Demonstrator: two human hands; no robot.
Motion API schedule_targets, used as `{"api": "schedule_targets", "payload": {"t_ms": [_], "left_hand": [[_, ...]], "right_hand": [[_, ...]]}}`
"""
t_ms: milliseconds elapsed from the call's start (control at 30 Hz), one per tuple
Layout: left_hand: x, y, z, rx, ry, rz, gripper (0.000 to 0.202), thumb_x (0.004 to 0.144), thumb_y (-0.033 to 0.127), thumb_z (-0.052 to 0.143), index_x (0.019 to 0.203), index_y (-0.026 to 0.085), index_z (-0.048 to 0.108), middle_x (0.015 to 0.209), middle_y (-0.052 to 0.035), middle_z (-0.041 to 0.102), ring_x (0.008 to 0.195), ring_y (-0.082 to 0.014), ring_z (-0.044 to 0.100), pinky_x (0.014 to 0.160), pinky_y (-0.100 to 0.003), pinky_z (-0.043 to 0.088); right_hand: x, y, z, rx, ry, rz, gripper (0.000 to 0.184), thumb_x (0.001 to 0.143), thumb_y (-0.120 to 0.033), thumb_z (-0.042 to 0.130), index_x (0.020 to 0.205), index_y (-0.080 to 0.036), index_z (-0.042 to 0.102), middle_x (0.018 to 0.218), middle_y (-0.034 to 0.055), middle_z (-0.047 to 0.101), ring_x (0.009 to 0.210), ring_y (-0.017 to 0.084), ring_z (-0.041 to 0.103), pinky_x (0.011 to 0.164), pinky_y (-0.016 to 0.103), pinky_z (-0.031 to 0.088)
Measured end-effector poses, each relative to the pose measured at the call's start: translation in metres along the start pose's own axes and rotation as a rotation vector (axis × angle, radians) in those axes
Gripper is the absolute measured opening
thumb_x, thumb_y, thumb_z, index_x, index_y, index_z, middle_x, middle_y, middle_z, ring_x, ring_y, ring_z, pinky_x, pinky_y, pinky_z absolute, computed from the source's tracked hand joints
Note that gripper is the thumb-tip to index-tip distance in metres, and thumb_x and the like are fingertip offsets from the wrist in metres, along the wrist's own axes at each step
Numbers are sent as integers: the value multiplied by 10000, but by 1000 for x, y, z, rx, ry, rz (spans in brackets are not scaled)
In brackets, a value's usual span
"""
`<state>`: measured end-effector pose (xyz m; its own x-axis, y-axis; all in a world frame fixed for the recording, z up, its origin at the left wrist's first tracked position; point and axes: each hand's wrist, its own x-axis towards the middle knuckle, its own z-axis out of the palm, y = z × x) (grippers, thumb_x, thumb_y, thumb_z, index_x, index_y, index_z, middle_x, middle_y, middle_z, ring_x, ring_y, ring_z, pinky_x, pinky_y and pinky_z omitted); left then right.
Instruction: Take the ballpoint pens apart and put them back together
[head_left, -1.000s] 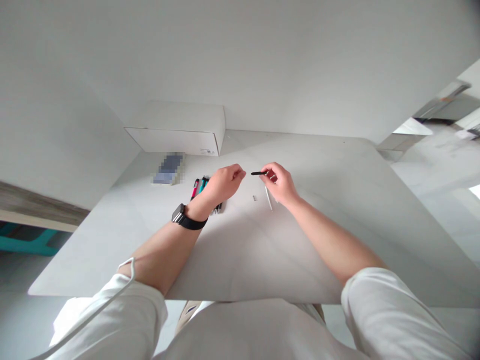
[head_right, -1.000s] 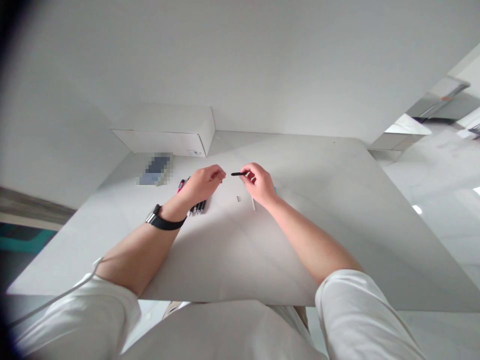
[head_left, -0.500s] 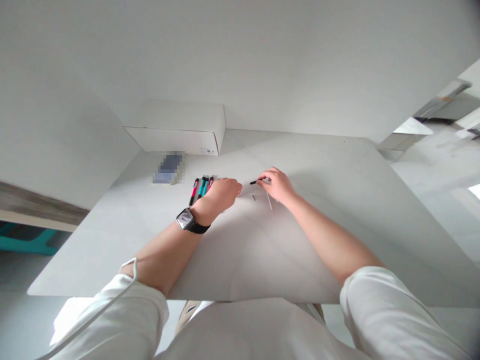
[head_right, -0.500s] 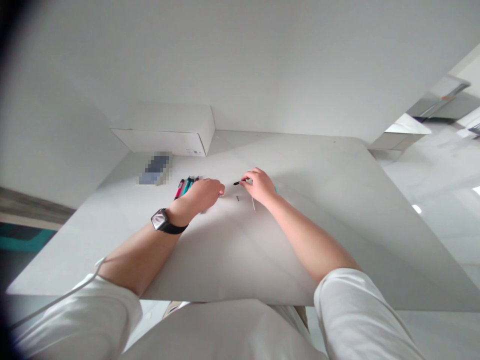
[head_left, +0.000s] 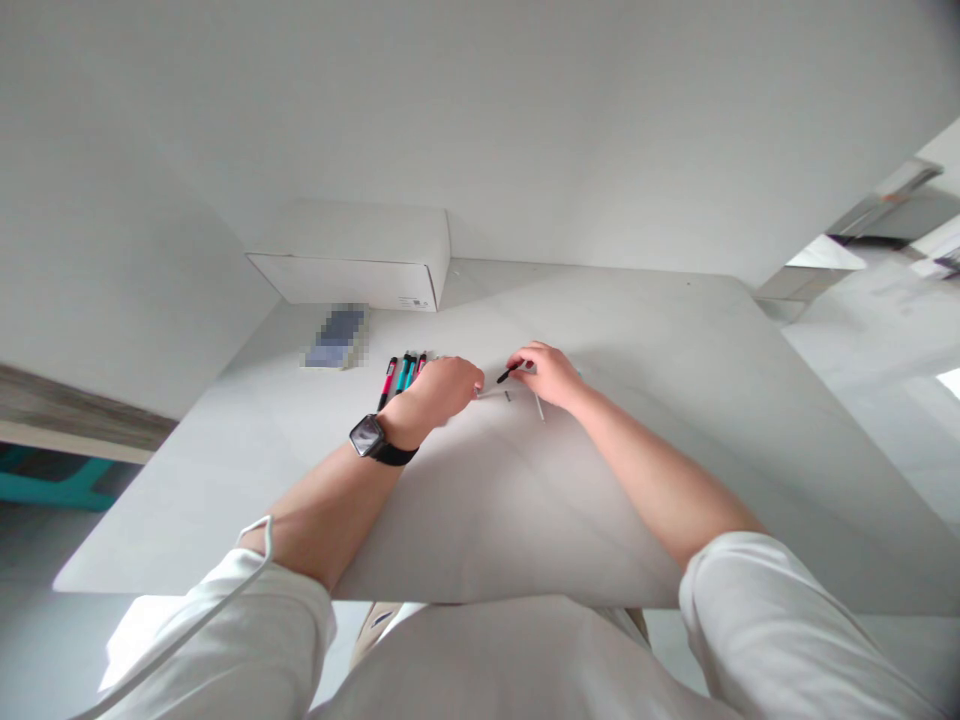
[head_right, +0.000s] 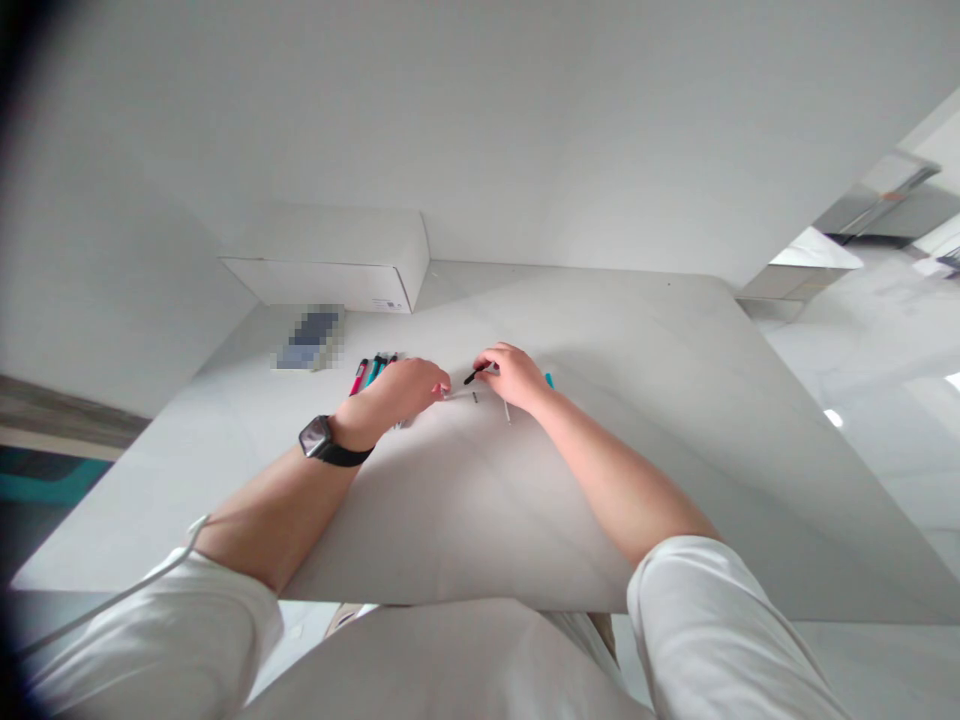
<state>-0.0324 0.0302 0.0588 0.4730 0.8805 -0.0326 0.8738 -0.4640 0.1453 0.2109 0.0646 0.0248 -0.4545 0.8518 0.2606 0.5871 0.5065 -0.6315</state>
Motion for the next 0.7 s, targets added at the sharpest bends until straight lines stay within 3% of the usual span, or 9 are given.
{"api": "schedule_targets", "payload": {"t_ms": [333,533,700], "left_hand": [[1,4,-7,12,-19,-3,287,871,124,688,1005,321,847,935,-106,801,833,-282,747,785,-370,536],[0,3,-9,62,-44,-1,272,883,134,667,1006,305,840,902,-100,801,837,-259,749,776,-335,541],[-5,-2,-16,71,37,-53,333,930,211,644,1213,314,785,1177,-77,793,1033,-255,746,892,-324,538]], "right_hand": [[-3,-13,8,-35,-222,-222,235,940,-109,667,1069,-246,809,1044,63,732,1037,220,667,964,338,481],[-1,-10,18,-149,-199,-240,269,956,-125,673,1110,-288,820,1068,65,738,1058,237,667,985,367,469],[-5,-11,17,-179,-117,-219,275,964,-151,680,1168,-300,790,1135,63,738,1106,252,664,995,394,463]]}}
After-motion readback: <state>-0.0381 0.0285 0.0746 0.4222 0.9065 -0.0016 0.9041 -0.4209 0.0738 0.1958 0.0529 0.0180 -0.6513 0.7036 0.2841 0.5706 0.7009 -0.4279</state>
